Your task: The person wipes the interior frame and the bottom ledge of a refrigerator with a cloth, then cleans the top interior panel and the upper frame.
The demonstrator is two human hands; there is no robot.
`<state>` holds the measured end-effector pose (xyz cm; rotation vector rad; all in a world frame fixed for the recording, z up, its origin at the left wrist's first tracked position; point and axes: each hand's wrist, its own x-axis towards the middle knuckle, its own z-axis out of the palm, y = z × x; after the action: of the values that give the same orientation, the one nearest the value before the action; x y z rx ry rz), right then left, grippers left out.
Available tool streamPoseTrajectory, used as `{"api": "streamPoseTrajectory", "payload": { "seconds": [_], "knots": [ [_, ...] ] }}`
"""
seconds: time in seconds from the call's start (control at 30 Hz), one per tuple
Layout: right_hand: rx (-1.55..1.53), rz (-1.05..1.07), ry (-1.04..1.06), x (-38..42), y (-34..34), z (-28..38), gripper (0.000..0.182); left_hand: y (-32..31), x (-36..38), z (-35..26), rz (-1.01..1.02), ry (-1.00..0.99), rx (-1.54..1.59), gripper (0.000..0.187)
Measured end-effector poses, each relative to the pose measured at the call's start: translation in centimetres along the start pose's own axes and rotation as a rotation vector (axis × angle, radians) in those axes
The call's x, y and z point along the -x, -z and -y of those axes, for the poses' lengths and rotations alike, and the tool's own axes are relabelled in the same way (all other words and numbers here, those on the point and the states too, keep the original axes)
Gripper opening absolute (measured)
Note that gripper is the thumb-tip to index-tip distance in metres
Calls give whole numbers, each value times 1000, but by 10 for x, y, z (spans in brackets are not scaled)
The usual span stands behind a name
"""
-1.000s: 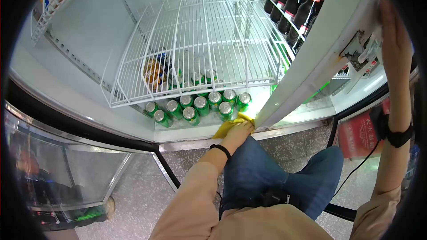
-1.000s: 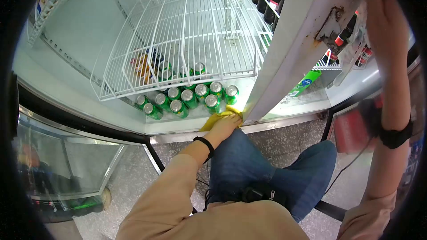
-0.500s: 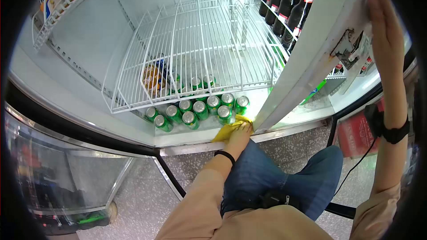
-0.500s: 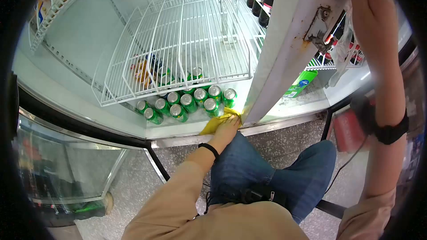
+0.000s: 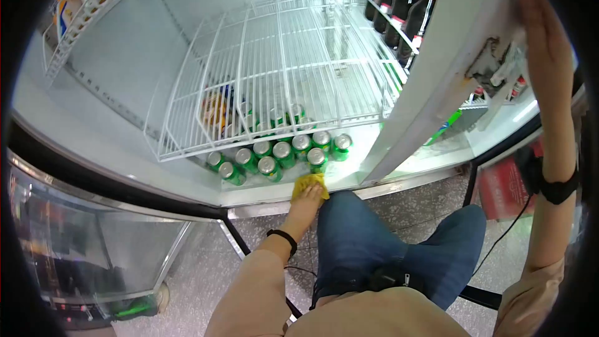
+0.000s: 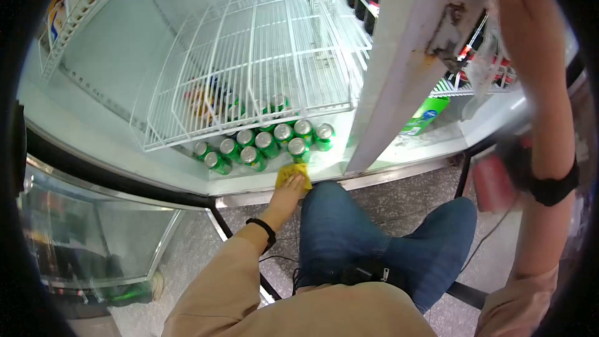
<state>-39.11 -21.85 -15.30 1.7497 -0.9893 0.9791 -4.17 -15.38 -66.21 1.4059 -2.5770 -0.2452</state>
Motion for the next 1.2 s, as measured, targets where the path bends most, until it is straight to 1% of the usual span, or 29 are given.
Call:
{"api": "streamPoseTrajectory", "payload": {
  "seconds": [0.07, 0.1, 0.17, 0.23, 0.3, 0.33, 0.4, 0.43, 0.47, 0.53, 0.6, 0.63, 0.67, 0.7, 0.73, 0.8, 0.87, 0.9, 0.93, 1.0, 1.03, 1.07, 1.13, 1.17, 1.2],
  "knots": [
    [-101, 8, 20, -3, 0, 6, 36, 11, 28, 23, 97, 203, -165, 49],
    [-131, 16, 34, -4, 0, 8, 37, 21, 43, 35, 100, 219, -178, 49],
    [-165, 18, 51, -8, 2, 9, 38, 43, 66, 54, 234, 395, -237, 54],
    [-189, 20, 63, -8, 3, 10, 39, 42, 85, 85, 399, 556, -480, 55],
    [-209, 24, 72, -9, 3, 13, 40, 53, 96, 110, 526, 765, -532, 51],
    [-217, 27, 74, -8, 4, 13, 41, 20, 117, 151, 480, 956, -493, 51],
    [-229, 34, 81, -10, 5, 14, 42, 52, 115, 139, 632, 860, -685, 53],
    [-231, 38, 86, -10, 6, 13, 43, 49, 106, 138, 633, 851, -689, 53],
    [-243, 46, 88, -9, 4, 14, 44, 38, 100, 135, 474, 984, -595, 52],
    [-276, 49, 107, -14, 0, 12, 45, 13, 90, 142, 513, 933, -567, 51],
    [-321, 61, 120, -15, -4, 11, 47, 41, 58, 106, 324, 841, -157, 56],
    [-334, 69, 135, -15, -6, 14, 48, 54, 55, 106, 323, 847, -156, 56],
    [-370, 80, 138, -16, -9, 13, 48, 60, 55, 104, 364, 862, -197, 58],
    [-369, 91, 162, -16, -8, 12, 49, 63, 54, 103, 404, 873, -237, 59],
    [-344, 88, 163, -16, -6, 15, 49, 63, 55, 107, 403, 865, -233, 59],
    [-295, 81, 164, -16, -2, 20, 51, 61, 69, 124, 346, 1086, -208, 61],
    [-292, 82, 158, -15, -5, 20, 50, 60, 85, 138, 407, 1116, -342, 64],
    [-289, 80, 156, -15, -6, 20, 50, 61, 91, 142, 355, 1108, -283, 65],
    [-288, 78, 157, -14, -6, 20, 50, 55, 91, 143, 360, 1108, -281, 65],
    [-288, 80, 148, -14, -9, 21, 49, 40, 86, 142, 274, 1200, -274, 61],
    [-285, 79, 146, -14, -10, 21, 49, 60, 66, 124, 333, 1208, -219, 60],
    [-282, 77, 145, -14, -10, 21, 49, 50, 59, 114, 330, 1213, -220, 60],
    [-287, 68, 134, -14, -11, 21, 48, 14, 61, 112, 516, 893, -670, 61],
    [-281, 61, 130, -14, -12, 22, 48, -40, 83, 135, 179, 948, -697, 65],
    [-280, 57, 123, -14, -11, 22, 48, -22, 91, 132, 180, 952, -701, 65]
  ]
}}
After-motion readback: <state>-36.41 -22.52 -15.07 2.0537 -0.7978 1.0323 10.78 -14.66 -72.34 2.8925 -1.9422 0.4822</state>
